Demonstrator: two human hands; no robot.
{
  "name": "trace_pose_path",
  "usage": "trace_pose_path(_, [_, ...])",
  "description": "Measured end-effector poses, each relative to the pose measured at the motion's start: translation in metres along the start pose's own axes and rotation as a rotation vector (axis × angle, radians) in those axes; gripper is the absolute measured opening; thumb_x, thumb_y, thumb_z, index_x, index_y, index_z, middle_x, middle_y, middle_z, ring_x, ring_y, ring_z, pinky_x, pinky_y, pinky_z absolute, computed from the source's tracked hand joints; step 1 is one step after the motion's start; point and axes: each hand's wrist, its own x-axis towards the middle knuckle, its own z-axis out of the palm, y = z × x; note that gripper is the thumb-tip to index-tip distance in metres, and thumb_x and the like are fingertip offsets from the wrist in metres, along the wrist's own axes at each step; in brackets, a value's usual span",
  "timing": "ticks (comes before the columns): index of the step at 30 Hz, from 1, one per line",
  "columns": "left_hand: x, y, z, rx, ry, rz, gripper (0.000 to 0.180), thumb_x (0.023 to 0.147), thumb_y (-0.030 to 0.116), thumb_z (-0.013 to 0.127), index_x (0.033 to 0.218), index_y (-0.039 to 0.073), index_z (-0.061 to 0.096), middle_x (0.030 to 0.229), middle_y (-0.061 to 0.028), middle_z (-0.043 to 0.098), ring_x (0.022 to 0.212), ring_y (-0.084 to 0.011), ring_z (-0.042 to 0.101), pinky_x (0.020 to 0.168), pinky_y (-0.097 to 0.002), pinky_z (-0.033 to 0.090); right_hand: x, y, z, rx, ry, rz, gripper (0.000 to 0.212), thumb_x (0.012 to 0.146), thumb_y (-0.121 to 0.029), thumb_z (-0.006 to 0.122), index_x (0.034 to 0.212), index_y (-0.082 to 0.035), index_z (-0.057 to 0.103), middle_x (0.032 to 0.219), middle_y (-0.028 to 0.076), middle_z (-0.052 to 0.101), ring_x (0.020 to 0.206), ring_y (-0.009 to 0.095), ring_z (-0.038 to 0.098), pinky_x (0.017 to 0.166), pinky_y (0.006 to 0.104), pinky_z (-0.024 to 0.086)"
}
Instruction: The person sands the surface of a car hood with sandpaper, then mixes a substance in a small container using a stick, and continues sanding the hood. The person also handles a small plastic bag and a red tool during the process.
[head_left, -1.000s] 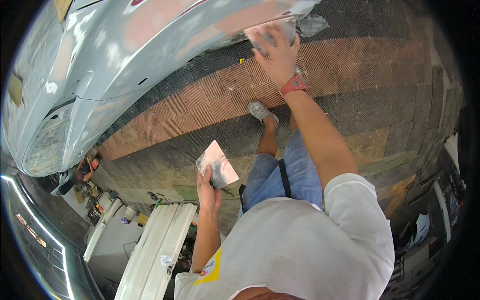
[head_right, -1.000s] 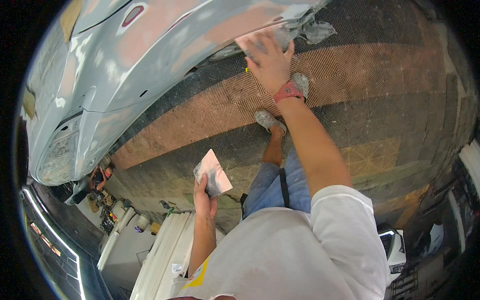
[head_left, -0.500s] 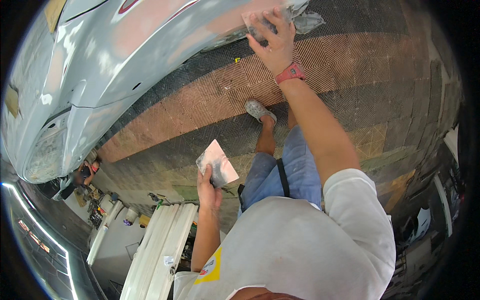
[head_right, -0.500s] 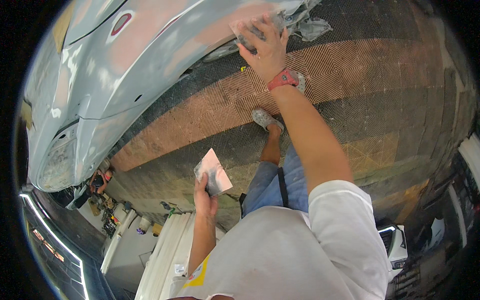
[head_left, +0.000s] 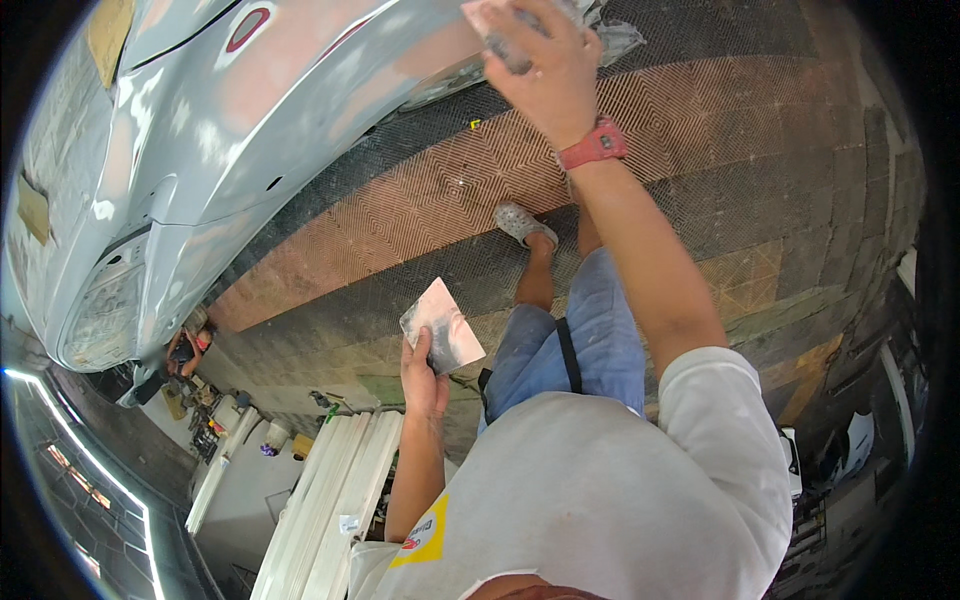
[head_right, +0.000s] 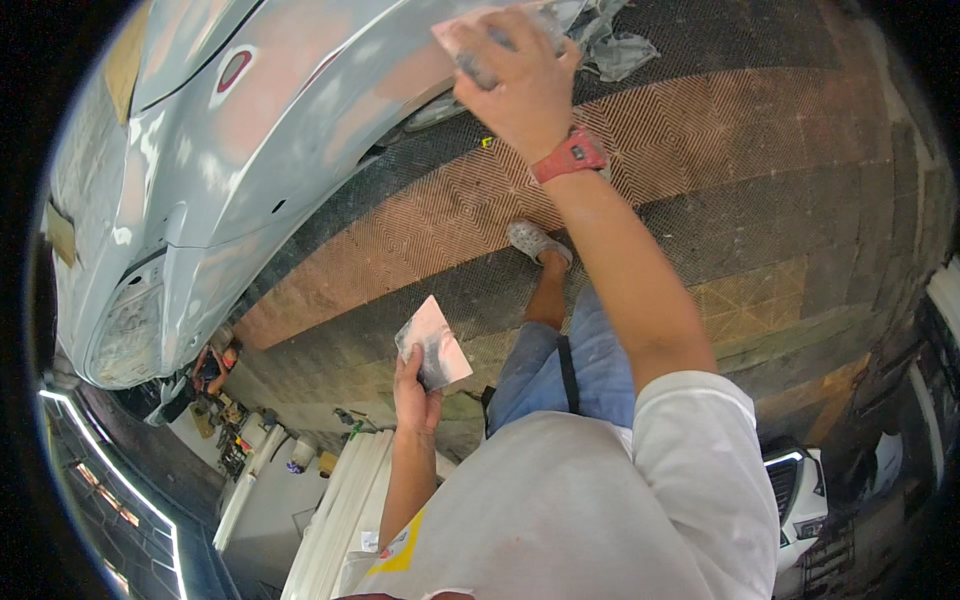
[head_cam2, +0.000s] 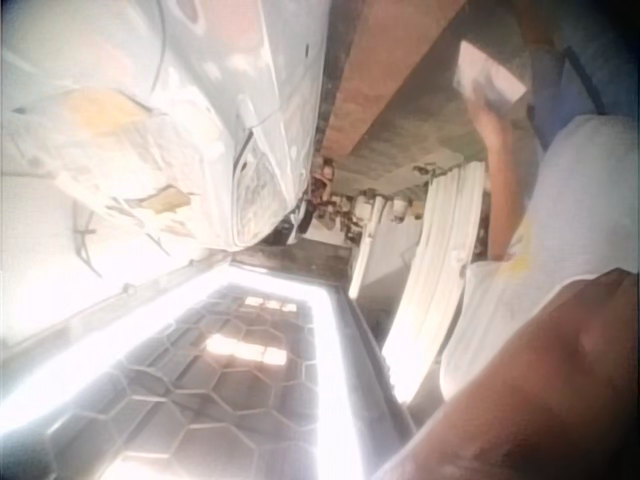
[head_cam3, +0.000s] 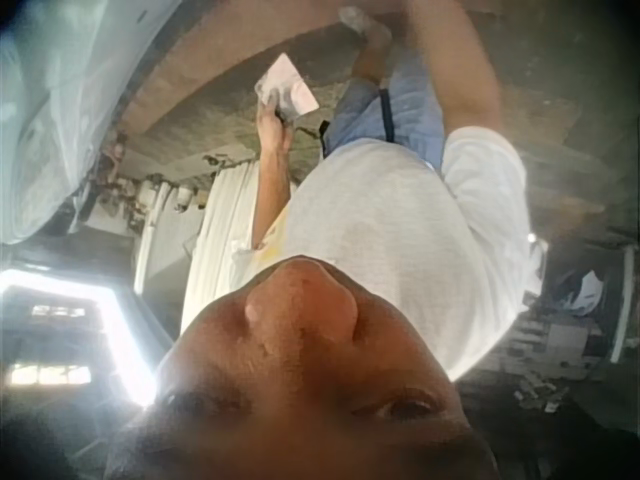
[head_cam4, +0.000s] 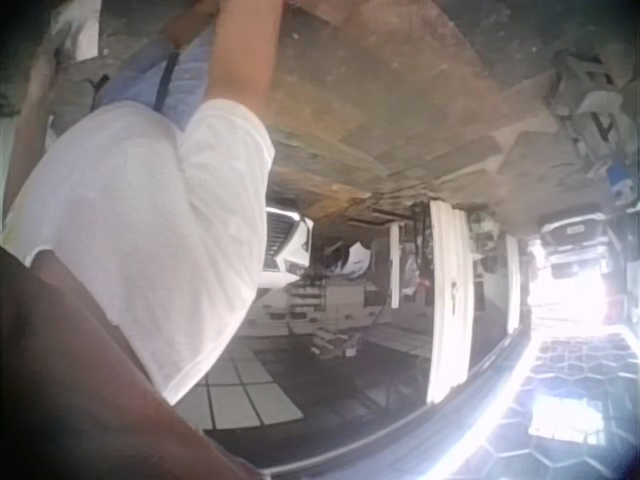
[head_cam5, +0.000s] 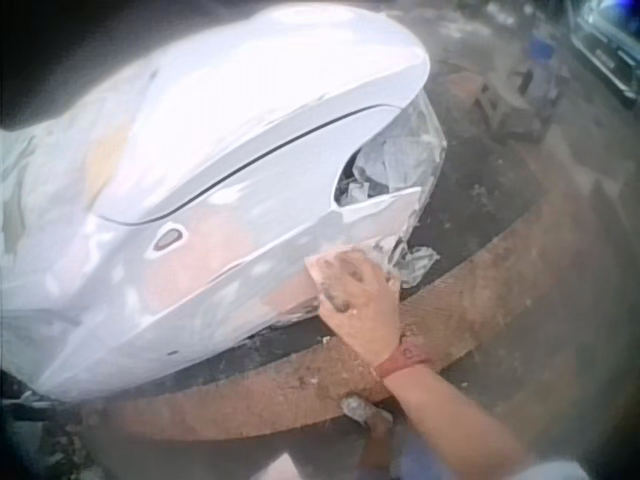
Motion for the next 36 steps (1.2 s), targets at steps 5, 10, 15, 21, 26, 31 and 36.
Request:
trace_pose_path(5, [-0.001, 0.001, 0.006, -0.003, 0.035, -0.014, 0.048, 0.106, 0.024, 0.063, 0.149, 0.005, 0.048, 0.14, -0.0088, 0.06, 0.125, -0.0212, 0.061, 0.108, -0.0365, 0.048, -0.047, 0.032, 0.065, -0.227, 0.031, -0.096, 0.053, 0.087, -0.035, 0.077, 0.139, -0.036, 0.067, 0.144, -0.001, 0.057, 0.147, 0.025, 0.044, 0.114, 0.0692, 0.026])
trace_pose_path(10, [-0.003, 0.002, 0.007, -0.012, 0.037, 0.024, 0.046, 0.107, 0.022, 0.061, 0.147, 0.004, 0.049, 0.14, -0.0099, 0.06, 0.126, -0.0231, 0.062, 0.107, -0.0393, 0.052, -0.062, 0.05, 0.059, -0.254, -0.013, -0.161, 0.054, 0.086, -0.034, 0.078, 0.139, -0.035, 0.068, 0.144, -0.001, 0.058, 0.149, 0.024, 0.043, 0.116, 0.0695, 0.024])
trace_pose_path(15, [-0.004, 0.003, 0.009, -0.005, 0.035, 0.015, 0.049, 0.107, 0.024, 0.061, 0.149, 0.004, 0.046, 0.142, -0.0103, 0.059, 0.126, -0.0228, 0.061, 0.107, -0.0386, 0.051, -0.04, 0.07, 0.026, -0.097, 0.149, -0.083, 0.05, 0.084, -0.032, 0.079, 0.134, -0.033, 0.071, 0.143, -0.001, 0.059, 0.142, 0.024, 0.05, 0.114, 0.0643, 0.029])
trace_pose_path(21, [0.0, -0.003, 0.007, 0.005, 0.037, -0.023, 0.056, 0.106, 0.024, 0.063, 0.154, 0.003, 0.041, 0.145, -0.0106, 0.056, 0.129, -0.0219, 0.058, 0.109, -0.0384, 0.048, 0.003, 0.037, -0.009, 0.109, 0.021, 0.089, 0.053, 0.083, -0.03, 0.083, 0.134, -0.02, 0.071, 0.151, 0.011, 0.052, 0.149, 0.033, 0.044, 0.114, 0.0669, 0.031])
trace_pose_path(26, [-0.003, 0.006, 0.019, 0.006, 0.108, -0.056, 0.055, 0.107, 0.024, 0.062, 0.153, 0.003, 0.041, 0.144, -0.0107, 0.057, 0.128, -0.0216, 0.059, 0.109, -0.0377, 0.048, -0.037, 0.06, 0.046, -0.132, 0.101, -0.105, 0.05, 0.083, -0.032, 0.08, 0.132, -0.032, 0.073, 0.142, 0.001, 0.06, 0.144, 0.025, 0.049, 0.111, 0.0629, 0.032])
trace_pose_path(31, [-0.004, 0.013, 0.023, 0.001, 0.014, 0.026, 0.053, 0.106, 0.024, 0.063, 0.151, 0.004, 0.044, 0.141, -0.0096, 0.059, 0.125, -0.0212, 0.061, 0.106, -0.0366, 0.049, -0.064, 0.081, 0.057, -0.195, -0.054, -0.072, 0.049, 0.084, -0.032, 0.079, 0.133, -0.034, 0.072, 0.14, 0.0, 0.06, 0.146, 0.027, 0.046, 0.114, 0.0716, 0.026])
trace_pose_path(36, [-0.009, 0.013, 0.02, 0.006, 0.028, 0.025, 0.051, 0.106, 0.025, 0.064, 0.15, 0.004, 0.046, 0.139, -0.0083, 0.06, 0.123, -0.0209, 0.062, 0.105, -0.0371, 0.05, -0.067, 0.088, 0.037, 0.27, 0.137, 0.218, 0.046, 0.091, -0.027, 0.076, 0.136, -0.024, 0.071, 0.14, 0.007, 0.059, 0.136, 0.029, 0.054, 0.113, 0.0529, 0.041])
